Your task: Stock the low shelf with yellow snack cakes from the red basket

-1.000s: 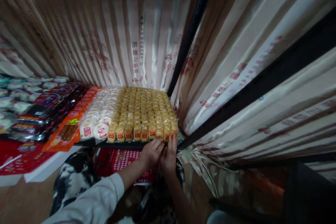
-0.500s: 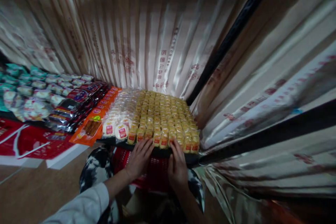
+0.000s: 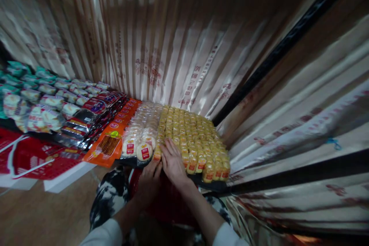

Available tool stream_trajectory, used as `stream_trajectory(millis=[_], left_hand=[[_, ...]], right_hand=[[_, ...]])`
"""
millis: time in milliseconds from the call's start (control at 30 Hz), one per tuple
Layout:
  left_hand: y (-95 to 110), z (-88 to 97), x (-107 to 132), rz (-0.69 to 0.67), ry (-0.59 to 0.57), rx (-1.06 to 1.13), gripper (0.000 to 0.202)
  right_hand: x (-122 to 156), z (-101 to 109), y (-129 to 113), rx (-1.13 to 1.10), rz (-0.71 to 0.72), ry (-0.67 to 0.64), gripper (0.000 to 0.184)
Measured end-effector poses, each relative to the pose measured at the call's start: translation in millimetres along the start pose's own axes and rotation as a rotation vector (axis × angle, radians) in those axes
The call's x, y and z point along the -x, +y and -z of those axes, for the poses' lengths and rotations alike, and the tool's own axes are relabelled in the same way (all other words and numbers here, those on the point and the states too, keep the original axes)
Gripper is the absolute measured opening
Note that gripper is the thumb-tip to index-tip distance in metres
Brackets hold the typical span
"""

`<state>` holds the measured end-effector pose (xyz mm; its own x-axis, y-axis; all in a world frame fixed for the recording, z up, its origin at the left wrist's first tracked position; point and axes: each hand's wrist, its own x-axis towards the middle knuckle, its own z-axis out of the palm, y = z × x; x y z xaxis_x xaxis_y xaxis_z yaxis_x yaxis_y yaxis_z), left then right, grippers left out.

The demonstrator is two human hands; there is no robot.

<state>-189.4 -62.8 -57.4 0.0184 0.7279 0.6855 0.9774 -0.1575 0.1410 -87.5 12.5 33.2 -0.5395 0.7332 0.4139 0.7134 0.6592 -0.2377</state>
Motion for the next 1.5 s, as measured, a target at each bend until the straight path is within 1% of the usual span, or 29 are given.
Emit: stream_trajectory(millis=[100, 200, 267, 333, 433, 500, 600, 667, 733, 867, 967, 1067, 1133, 1200, 1300, 1367, 1433, 1500], left_hand=[[0.1, -9.9, -0.8, 0.012, 0.024, 0.007, 0.035], [-0.9, -18.2, -2.1, 0.041, 0.031, 0.025, 0.034], [-1.3, -21.9, -2.8, 0.031, 0.045, 0.050, 0.034], [-1.0, -24.0, -3.9, 0.014, 0.065, 0.087, 0.033], [0.5, -24.7, -6.8, 0.025, 0.104, 0.134, 0.031], [1.4, -24.1, -9.2, 0.046, 0.110, 0.154, 0.030], [1.9, -23.2, -12.0, 0.079, 0.108, 0.198, 0.030], [1.5, -23.3, -12.7, 0.088, 0.098, 0.230, 0.031], [1.1, -23.6, -12.6, 0.090, 0.081, 0.254, 0.032], [1.3, -23.3, -12.4, 0.084, 0.074, 0.285, 0.035], [2.1, -21.3, -13.9, 0.083, 0.077, 0.280, 0.034], [2.2, -19.4, -16.0, 0.075, 0.095, 0.267, 0.033], [1.6, -19.2, -17.2, 0.075, 0.120, 0.264, 0.032], [0.8, -19.6, -17.7, 0.071, 0.142, 0.278, 0.031], [-0.3, -20.1, -17.4, 0.048, 0.140, 0.297, 0.027], [-0.5, -19.4, -17.1, 0.035, 0.123, 0.276, 0.025], [-0.2, -17.8, -16.7, 0.028, 0.110, 0.258, 0.025], [0.0, -15.8, -15.9, 0.017, 0.104, 0.263, 0.025]], right_hand=[[-17.3, -10.4, 2.3, 0.045, 0.008, -0.068, 0.039], [-23.0, -17.8, 5.7, 0.081, 0.006, -0.131, 0.040], [-24.1, -17.8, 6.8, 0.087, 0.007, -0.138, 0.040], [-27.0, -14.4, 6.8, 0.072, 0.012, -0.117, 0.039], [-38.4, -8.2, 5.1, 0.061, 0.007, -0.097, 0.038], [-49.0, -6.4, 3.3, 0.091, -0.011, -0.153, 0.040], [-62.6, -6.6, 0.6, 0.152, -0.014, -0.306, 0.040], [-68.6, -6.2, 0.0, 0.174, -0.012, -0.357, 0.039], [-73.6, -4.8, 1.5, 0.169, -0.017, -0.349, 0.039], [-86.3, -6.1, 11.3, 0.162, -0.039, -0.291, 0.040], [-95.4, -14.0, 19.3, 0.185, -0.077, -0.329, 0.040], [-98.3, -19.2, 24.5, 0.177, -0.082, -0.353, 0.039], [-94.6, -16.0, 27.0, 0.153, -0.070, -0.319, 0.040], [-84.8, -6.9, 28.3, 0.095, -0.057, -0.205, 0.041], [-56.6, 12.1, 24.7, -0.021, -0.045, 0.026, 0.035], [-30.1, 22.7, 17.2, -0.058, -0.058, 0.117, 0.032], [-1.3, 27.0, 7.4, -0.066, -0.090, 0.147, 0.028], [24.7, 23.4, -0.6, -0.093, -0.129, 0.127, 0.026]])
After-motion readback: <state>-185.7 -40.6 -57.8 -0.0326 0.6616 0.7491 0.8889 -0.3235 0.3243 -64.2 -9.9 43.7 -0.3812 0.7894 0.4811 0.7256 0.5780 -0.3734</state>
